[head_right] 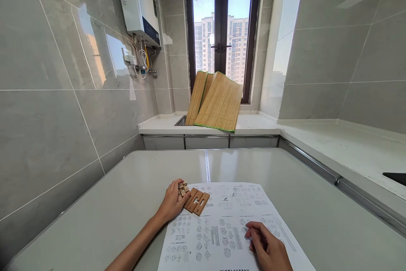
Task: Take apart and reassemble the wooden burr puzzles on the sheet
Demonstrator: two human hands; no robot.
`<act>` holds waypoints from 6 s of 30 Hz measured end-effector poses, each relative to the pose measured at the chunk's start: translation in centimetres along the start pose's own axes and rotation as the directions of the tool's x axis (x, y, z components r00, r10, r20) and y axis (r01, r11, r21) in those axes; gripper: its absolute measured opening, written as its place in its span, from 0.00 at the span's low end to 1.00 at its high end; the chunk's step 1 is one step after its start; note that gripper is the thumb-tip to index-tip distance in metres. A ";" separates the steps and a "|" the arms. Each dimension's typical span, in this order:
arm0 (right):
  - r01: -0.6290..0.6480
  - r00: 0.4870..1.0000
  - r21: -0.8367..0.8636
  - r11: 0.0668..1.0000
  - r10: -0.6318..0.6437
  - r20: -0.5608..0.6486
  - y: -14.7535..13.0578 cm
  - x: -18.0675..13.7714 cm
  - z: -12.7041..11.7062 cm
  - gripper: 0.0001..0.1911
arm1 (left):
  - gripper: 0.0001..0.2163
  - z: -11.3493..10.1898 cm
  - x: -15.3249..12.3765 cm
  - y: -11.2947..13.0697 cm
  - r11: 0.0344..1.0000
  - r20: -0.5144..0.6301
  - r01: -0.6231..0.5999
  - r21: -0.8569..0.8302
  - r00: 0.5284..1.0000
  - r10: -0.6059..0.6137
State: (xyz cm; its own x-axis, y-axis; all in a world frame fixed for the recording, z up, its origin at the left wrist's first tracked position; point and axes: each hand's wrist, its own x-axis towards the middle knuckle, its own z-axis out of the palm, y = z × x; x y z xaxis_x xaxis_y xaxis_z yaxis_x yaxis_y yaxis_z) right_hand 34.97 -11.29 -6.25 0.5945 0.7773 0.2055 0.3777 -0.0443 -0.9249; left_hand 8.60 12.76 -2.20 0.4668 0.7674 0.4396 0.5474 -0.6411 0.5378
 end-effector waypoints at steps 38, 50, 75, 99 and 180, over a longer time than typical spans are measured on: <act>-0.023 0.989 -0.031 0.999 0.027 0.149 0.1 0.4 -1.3 0.20 | 0.28 -2.6 2.5 -3.5 0.996 0.066 0.019 0.084 0.997 -0.025; -0.034 0.984 -0.036 0.999 0.039 0.173 -0.2 0.4 -1.2 0.21 | 0.29 -1.9 1.0 4.2 0.983 0.164 -0.062 -0.171 0.982 0.090; -0.012 0.985 -0.032 0.999 0.018 0.172 -0.2 0.5 -1.2 0.20 | 0.27 3.4 -0.9 8.5 0.972 0.342 -0.194 -0.130 0.912 0.228; 0.143 0.901 0.006 0.990 -0.132 0.414 -6.0 7.0 6.3 0.18 | 0.31 -1.6 -1.0 6.2 0.910 0.292 0.012 -0.415 0.949 0.121; 0.466 0.839 -0.302 0.832 -0.308 0.448 -6.7 6.4 10.4 0.11 | 0.25 0.8 0.3 4.1 0.614 0.147 0.288 -0.735 0.951 -0.271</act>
State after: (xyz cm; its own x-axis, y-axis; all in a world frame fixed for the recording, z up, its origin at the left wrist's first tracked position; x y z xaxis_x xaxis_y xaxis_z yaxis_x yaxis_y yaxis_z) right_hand 28.89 0.51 -1.99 0.0642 0.9473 0.3139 0.8055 0.1365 -0.5767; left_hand 11.52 10.31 -0.41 0.3974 0.9023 0.1668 -0.0392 -0.1648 0.9855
